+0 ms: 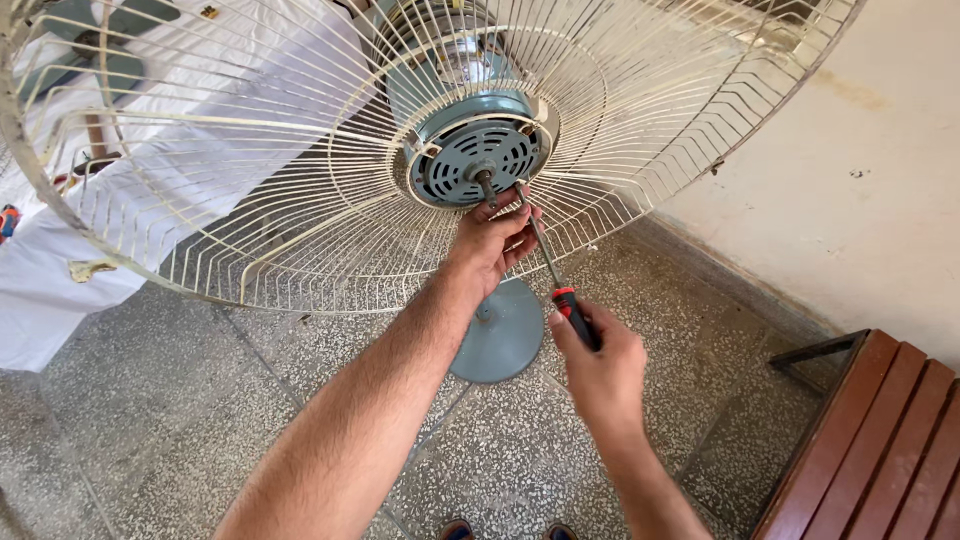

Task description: The person uses a screwdriver to loosen and remove the central nut on a standing electric fan, then removes the fan blades and places them on a nearby bed. The person continues to unscrew and adjust parts of the fan motor housing and cage.

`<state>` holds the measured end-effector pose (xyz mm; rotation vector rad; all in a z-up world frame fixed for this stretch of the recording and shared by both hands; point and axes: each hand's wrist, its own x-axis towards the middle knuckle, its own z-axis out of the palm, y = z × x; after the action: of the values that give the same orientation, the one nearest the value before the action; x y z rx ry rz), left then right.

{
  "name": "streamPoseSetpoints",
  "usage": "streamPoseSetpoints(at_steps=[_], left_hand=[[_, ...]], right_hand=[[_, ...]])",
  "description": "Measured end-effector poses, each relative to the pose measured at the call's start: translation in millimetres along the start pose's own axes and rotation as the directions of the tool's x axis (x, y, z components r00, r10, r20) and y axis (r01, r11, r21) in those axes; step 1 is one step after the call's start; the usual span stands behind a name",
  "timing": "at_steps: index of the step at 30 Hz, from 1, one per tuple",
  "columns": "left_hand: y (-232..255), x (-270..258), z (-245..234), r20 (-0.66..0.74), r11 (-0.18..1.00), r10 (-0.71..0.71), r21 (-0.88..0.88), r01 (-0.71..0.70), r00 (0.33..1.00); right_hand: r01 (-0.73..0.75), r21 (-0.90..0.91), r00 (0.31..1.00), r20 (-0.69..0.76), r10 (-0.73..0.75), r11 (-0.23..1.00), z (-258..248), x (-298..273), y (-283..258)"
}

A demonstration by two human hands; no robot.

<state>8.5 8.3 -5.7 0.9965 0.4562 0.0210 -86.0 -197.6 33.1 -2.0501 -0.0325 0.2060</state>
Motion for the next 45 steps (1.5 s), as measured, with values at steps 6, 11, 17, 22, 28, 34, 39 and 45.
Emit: streamPoseSetpoints(at_steps=[6,11,17,22,28,34,39,45], left_hand=[[3.2,1.2,-1.7,0.041,1.000,0.012,-0.026,-0.011,0.999],[0.4,2.4,0.1,0.027,1.000,0.021,0.007,-0.021,0.999],[-1.5,6.0,-6.9,0.053,0.999,-0.008,-0.034,0.010,0.999],[-0.9,7.9,-2.0,0.004,0.999,-0.015,-0.030,0.015,1.000],[1.4,6.1,-5.6,0.018,1.000,-0.003,0.016,0.003,1.000],[1.3,6.0,-8.2,0.050,1.000,-0.004,-0.016,0.005,0.999],[1.4,7.4,-7.9,0.047,1.000,-0.008,-0.019,0.009,0.999],[-1.5,7.7,-4.4,0.032,1.000,0.000,-0.016,0.000,0.999]], right_hand=[[-0.479,0.797,0.862,0.506,0.025,0.368,-3.0,7.8,17.6],[0.375,-0.228,0.908,-0.105,-0.405,0.899,12.6,-7.6,9.7],[-0.511,0.787,0.853,0.512,0.096,0.345,-8.3,8.6,4.5],[-0.030,0.200,1.000,0.011,0.028,0.979,-1.8,4.3,1.9],[0.038,0.078,0.999,0.005,-0.039,0.996,7.9,-1.0,-9.5],[-0.511,0.734,0.856,0.482,0.188,0.447,-4.8,2.5,-17.5],[-0.624,0.748,0.771,0.637,0.021,0.225,-7.9,7.9,-16.7],[0.031,0.037,0.999,0.024,-0.032,0.999,1.2,3.4,-8.7]])
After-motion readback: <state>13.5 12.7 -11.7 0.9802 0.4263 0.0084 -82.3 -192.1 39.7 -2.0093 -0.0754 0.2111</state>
